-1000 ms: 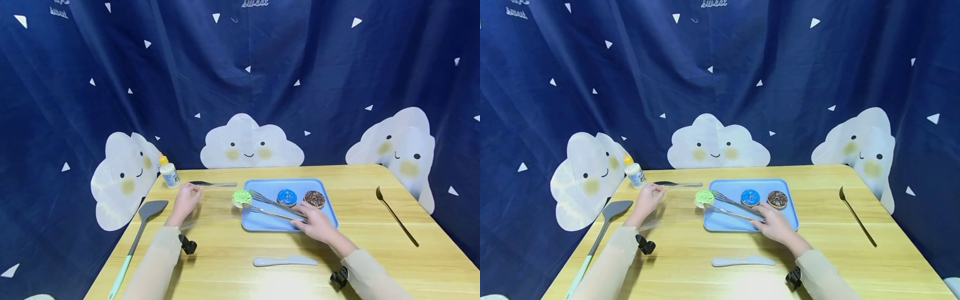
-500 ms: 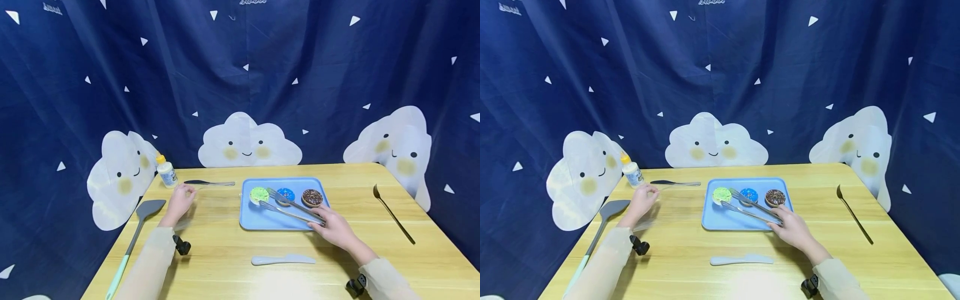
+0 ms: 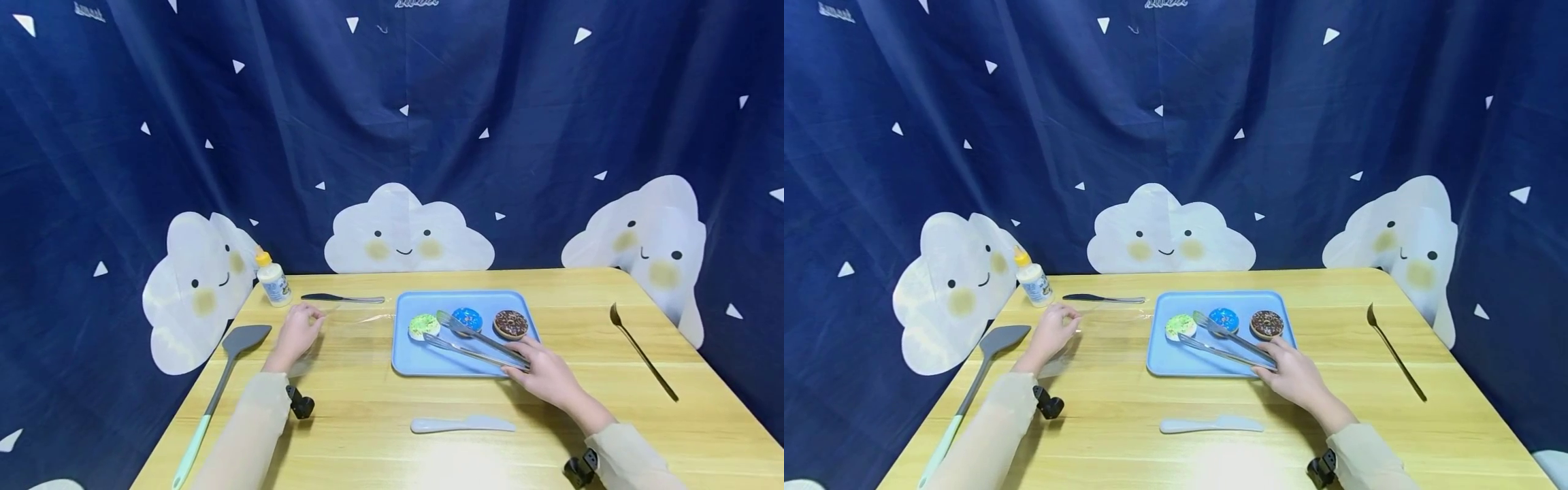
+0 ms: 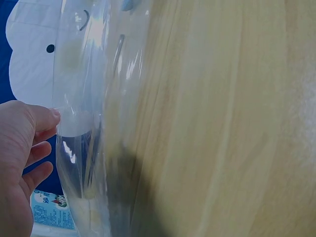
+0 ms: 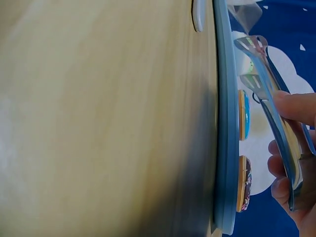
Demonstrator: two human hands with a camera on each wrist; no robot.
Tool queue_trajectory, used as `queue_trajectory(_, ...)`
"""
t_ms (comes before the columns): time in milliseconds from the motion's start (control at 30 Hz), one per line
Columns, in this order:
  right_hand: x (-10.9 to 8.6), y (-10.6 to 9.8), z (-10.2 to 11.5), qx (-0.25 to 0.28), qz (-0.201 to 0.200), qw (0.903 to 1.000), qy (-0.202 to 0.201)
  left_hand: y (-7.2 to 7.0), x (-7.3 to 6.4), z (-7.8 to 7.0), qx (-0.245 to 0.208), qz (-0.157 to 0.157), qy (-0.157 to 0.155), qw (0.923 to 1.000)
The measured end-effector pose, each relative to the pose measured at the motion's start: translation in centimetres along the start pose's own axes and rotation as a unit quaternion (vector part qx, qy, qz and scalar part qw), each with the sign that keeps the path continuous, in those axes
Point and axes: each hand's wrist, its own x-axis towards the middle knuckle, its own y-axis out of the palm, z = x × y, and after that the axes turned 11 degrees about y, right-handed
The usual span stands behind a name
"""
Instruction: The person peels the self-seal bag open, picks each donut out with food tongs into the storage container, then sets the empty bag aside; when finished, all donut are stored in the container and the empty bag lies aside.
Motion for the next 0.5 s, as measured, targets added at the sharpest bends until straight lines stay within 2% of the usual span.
queue_trajectory(267,-0.3,-0.8,-0.2,0.016,0.024,0.9995,0.013,0.3,-0.3,-0.2,-0.018,-0.006,-0.010,0.9998)
queue_trajectory(500,-0.6,-1.6,-0.5,0.035,0.016,0.9993,0.006,0.7,-0.4,-0.2,-0.025,-0.008,-0.014,0.9996)
